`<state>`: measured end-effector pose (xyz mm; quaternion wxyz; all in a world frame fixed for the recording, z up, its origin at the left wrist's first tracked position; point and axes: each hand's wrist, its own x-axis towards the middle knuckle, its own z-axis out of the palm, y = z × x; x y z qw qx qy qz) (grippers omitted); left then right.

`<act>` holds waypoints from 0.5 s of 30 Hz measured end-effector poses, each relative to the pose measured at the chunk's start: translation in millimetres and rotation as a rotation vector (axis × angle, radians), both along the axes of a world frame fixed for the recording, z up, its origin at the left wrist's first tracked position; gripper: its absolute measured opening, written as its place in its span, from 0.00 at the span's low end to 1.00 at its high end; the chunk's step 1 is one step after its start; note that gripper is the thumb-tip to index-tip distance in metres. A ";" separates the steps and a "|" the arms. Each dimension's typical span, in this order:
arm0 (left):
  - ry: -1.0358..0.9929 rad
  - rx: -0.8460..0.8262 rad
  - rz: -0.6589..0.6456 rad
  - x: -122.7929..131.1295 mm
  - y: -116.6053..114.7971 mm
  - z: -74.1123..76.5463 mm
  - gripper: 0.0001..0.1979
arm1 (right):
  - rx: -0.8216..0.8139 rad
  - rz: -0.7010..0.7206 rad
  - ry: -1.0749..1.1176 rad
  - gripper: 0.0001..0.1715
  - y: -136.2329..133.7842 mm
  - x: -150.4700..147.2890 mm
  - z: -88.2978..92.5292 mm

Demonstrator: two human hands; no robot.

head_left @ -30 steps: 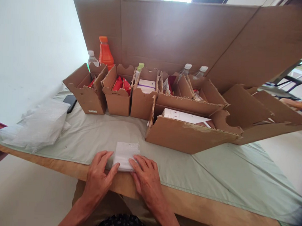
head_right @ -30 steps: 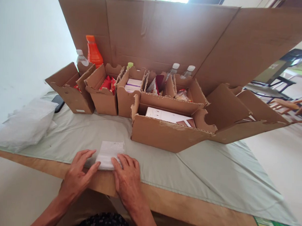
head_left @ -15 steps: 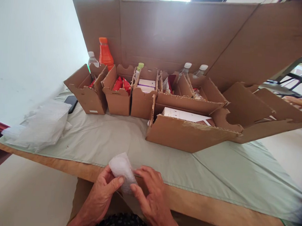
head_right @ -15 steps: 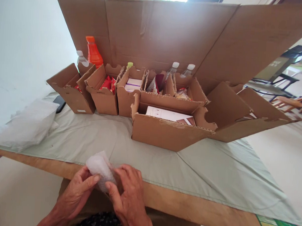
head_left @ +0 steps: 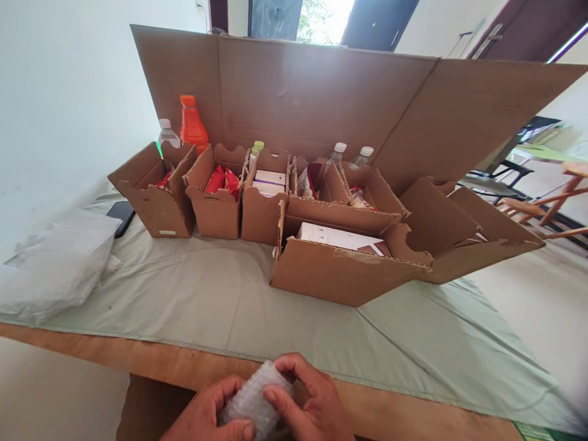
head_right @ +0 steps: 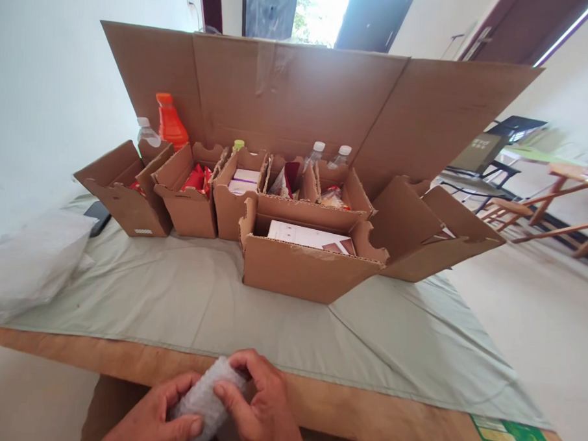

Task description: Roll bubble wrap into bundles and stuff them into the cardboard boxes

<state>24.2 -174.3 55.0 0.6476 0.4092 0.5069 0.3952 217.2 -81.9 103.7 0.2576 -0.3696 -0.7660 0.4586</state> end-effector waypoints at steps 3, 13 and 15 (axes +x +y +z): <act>-0.078 -0.019 0.007 -7.7 2.6 8.6 0.25 | 0.092 -0.102 0.006 0.04 9.3 19.8 18.4; 0.459 0.389 0.613 -34.6 46.6 -2.1 0.14 | 0.144 -0.487 0.471 0.15 114.2 18.2 166.9; 0.578 0.590 0.600 -29.4 45.7 -9.9 0.10 | 0.155 -0.455 0.381 0.15 147.4 0.3 172.9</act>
